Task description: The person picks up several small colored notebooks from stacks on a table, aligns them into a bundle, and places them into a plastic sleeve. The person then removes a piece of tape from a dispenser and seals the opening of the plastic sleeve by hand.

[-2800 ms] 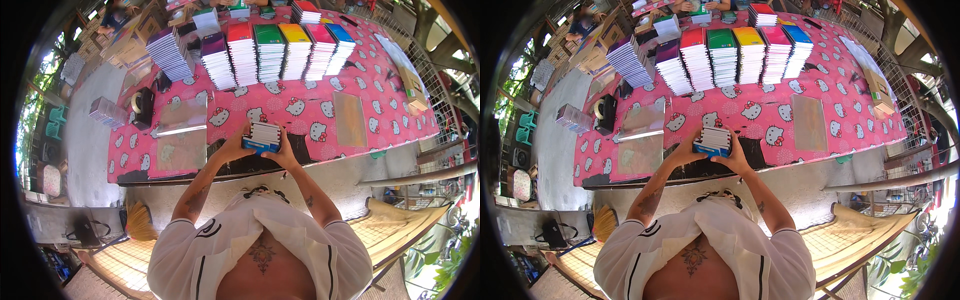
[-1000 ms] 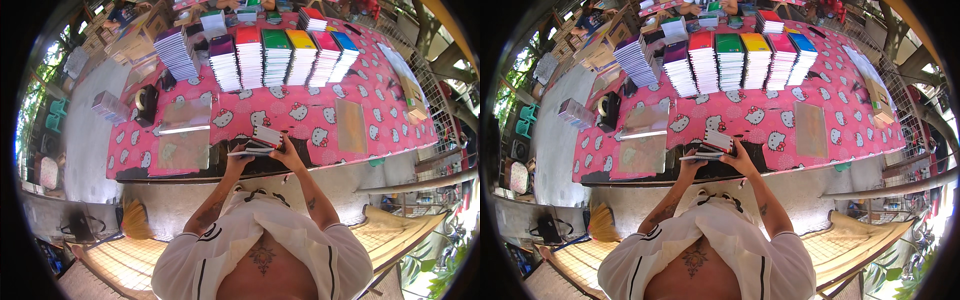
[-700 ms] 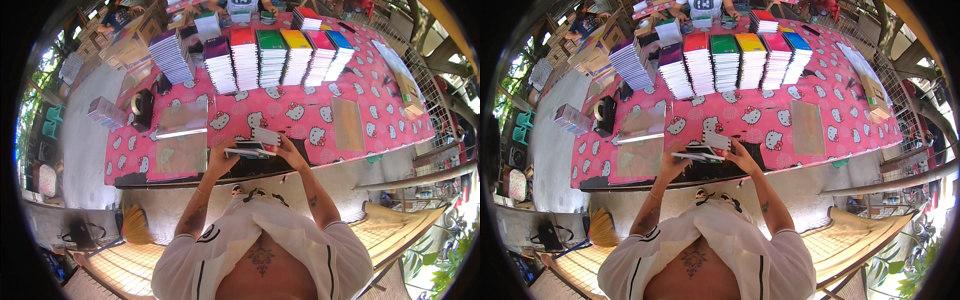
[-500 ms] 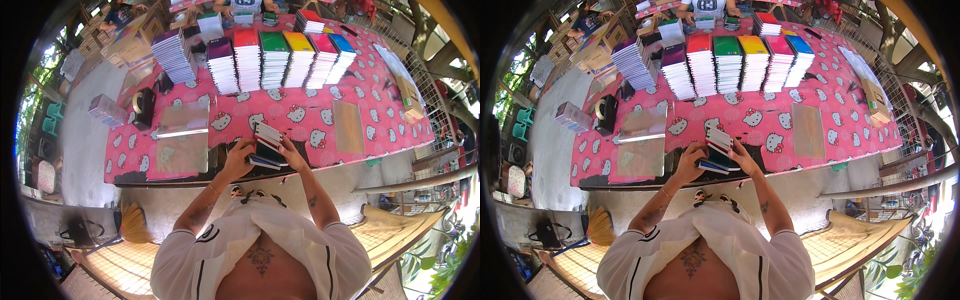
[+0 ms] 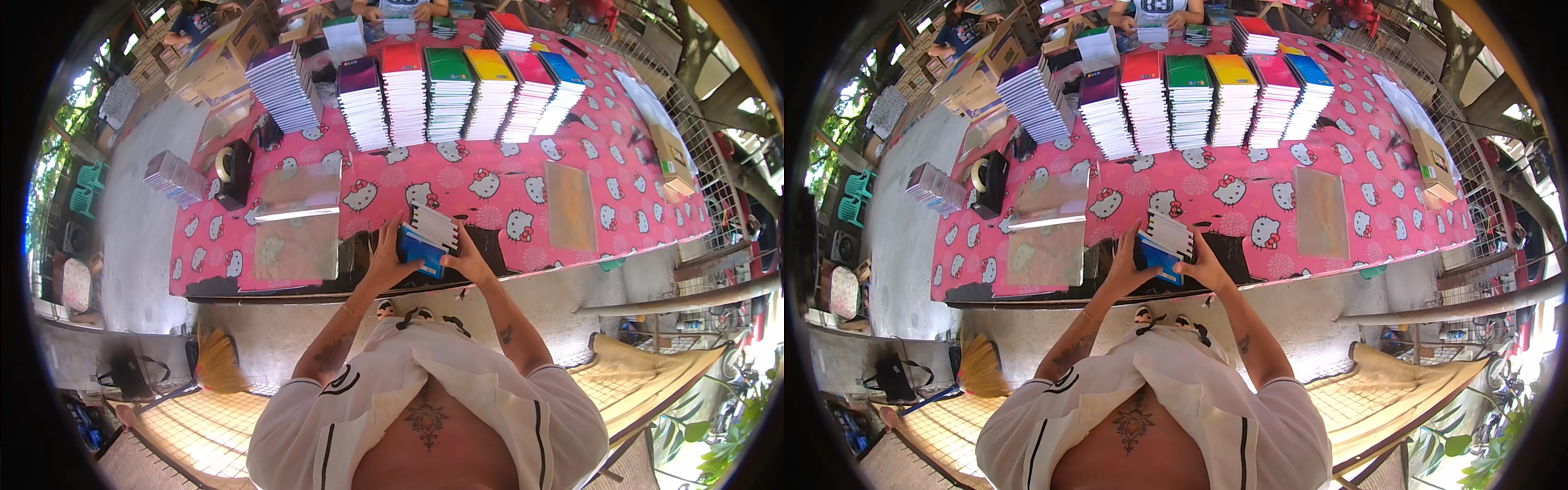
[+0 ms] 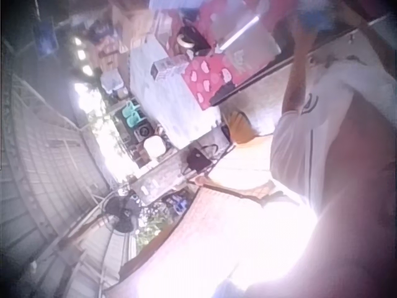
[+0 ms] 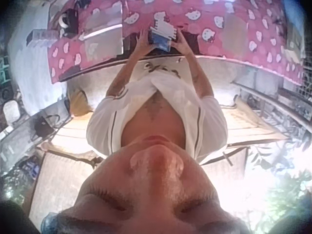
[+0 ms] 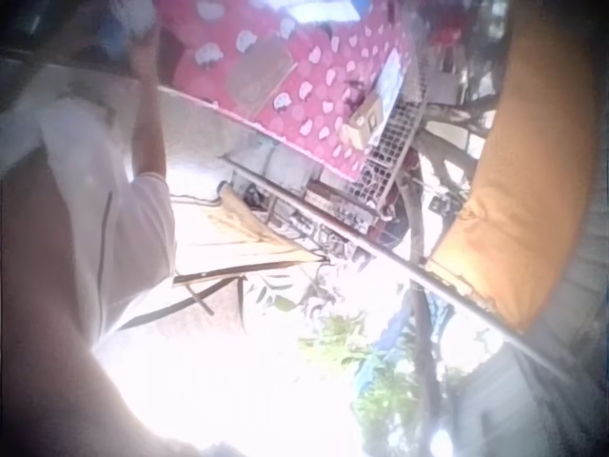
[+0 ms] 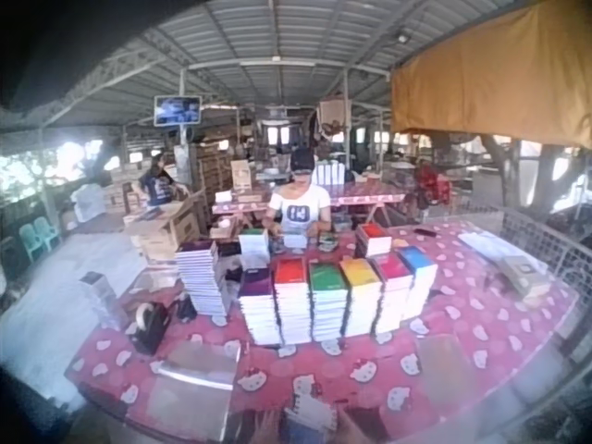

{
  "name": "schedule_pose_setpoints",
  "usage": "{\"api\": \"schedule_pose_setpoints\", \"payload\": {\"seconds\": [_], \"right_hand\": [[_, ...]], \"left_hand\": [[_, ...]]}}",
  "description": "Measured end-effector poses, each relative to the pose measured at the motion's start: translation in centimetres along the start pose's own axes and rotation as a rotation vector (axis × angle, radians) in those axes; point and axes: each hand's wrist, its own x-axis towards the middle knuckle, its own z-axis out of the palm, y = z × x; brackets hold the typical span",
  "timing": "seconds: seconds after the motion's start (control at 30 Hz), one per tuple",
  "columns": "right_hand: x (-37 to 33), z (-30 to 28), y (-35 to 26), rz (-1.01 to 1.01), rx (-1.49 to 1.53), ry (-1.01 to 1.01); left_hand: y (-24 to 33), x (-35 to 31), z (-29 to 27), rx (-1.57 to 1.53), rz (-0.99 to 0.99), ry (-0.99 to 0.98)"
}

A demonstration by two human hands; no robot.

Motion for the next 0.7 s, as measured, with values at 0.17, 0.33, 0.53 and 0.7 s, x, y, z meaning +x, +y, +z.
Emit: {"api": "schedule_pose_setpoints", "payload": {"seconds": [0.17,0.33,0.53,0.7], "right_hand": [[-0.5,2.7,1.1,-0.202,-0.083,0.156],[0.4,3.5,2.4,-0.221,-0.115,0.318],[0.9,3.4,2.3,-0.334,-0.279,0.298],[0.9,2.6,2.1,-0.149,-0.331,0.268]], "left_hand": [[-2.7,2.3,0.2,-0.578,-0.075,-0.15],[-2.5,2.4,1.0,-0.508,-0.084,-0.248],[-0.9,2.5,1.9,-0.574,-0.1,-0.182],[-4.9,2.9,1.4,-0.384,-0.037,-0.269]]}}
